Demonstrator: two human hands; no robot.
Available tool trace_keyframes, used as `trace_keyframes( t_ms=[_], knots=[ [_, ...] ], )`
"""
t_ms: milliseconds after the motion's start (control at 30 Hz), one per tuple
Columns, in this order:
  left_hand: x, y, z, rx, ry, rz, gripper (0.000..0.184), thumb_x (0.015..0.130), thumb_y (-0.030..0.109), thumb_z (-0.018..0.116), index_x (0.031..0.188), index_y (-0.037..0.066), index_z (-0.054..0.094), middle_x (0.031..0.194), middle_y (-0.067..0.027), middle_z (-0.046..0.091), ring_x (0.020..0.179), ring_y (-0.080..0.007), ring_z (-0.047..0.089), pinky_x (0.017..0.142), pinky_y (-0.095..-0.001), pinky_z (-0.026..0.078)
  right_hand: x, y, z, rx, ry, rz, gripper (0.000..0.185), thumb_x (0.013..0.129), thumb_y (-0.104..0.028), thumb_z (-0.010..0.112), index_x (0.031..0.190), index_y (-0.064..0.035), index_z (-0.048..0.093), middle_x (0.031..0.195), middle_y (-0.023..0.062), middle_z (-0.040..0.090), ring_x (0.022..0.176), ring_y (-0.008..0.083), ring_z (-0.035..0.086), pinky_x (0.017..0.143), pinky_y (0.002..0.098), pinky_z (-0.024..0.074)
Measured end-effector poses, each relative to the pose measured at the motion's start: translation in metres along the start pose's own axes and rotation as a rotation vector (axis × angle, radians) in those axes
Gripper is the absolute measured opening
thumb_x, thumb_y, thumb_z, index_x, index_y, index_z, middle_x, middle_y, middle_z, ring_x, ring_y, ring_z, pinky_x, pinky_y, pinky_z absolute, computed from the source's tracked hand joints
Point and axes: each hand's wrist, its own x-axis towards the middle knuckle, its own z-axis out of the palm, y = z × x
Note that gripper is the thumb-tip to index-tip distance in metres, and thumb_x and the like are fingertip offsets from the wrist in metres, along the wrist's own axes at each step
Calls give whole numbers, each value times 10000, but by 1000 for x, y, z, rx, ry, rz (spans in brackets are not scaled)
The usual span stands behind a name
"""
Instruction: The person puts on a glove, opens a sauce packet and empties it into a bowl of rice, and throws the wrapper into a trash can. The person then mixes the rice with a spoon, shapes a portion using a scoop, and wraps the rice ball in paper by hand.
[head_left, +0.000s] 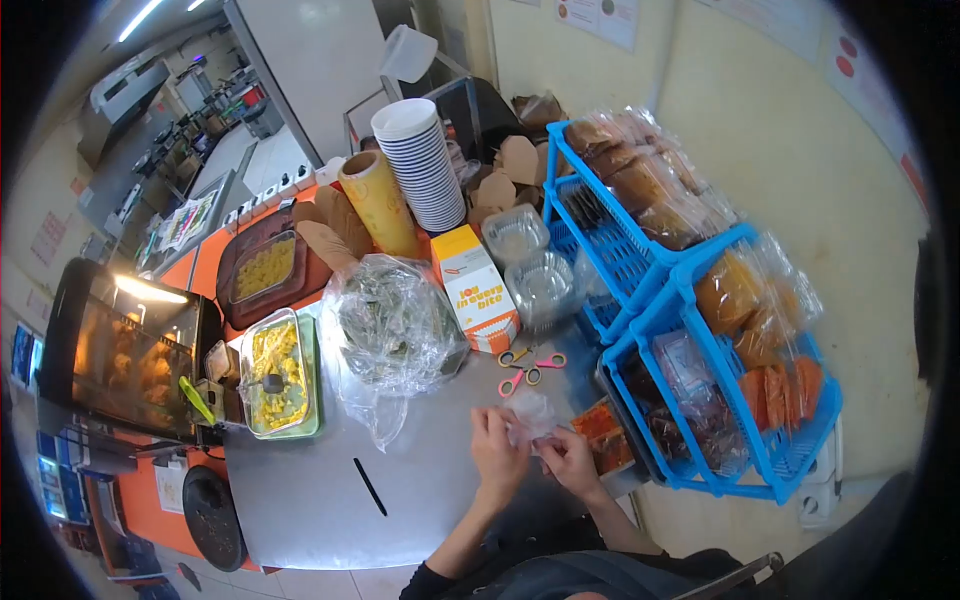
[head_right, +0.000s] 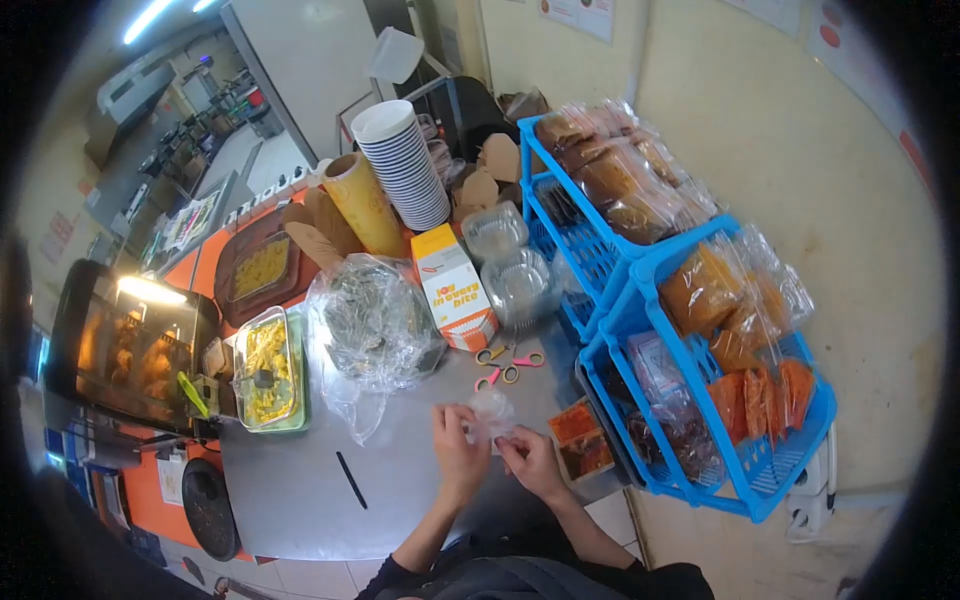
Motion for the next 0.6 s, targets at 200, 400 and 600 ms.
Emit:
trace_keyframes(
  t_ms=[200, 400, 600],
  knots=[
    [-60, -12, -16, 223, 174, 248, 186, 648, -89, 563, 728, 57, 481, 705, -101, 446, 731, -273, 461, 668, -370, 356, 12, -21, 33, 1053, -69, 98, 534, 937, -196, 515, 1420, -124, 300, 1054, 45, 563, 797, 102, 562, 713, 269, 482],
    [-73, -7, -36, 106, 255, 253, 190, 674, -88, 572, 796, 50, 525, 752, -113, 494, 702, -276, 479, 679, -372, 374, 1, -40, 63, 1135, -284, 29, 619, 960, -370, 439, 1467, -146, 165, 1367, 70, 366, 1184, 192, 430, 986, 330, 383],
    [-92, -7, -55, -139, -19, 118, 181, 759, -72, 577, 912, 20, 550, 845, -147, 557, 769, -300, 531, 672, -368, 441, 1, -13, 88, 832, 35, -48, 603, 938, -427, 457, 1417, -110, 276, 1419, 104, 333, 1289, 249, 365, 1046, 382, 344]
  ],
)
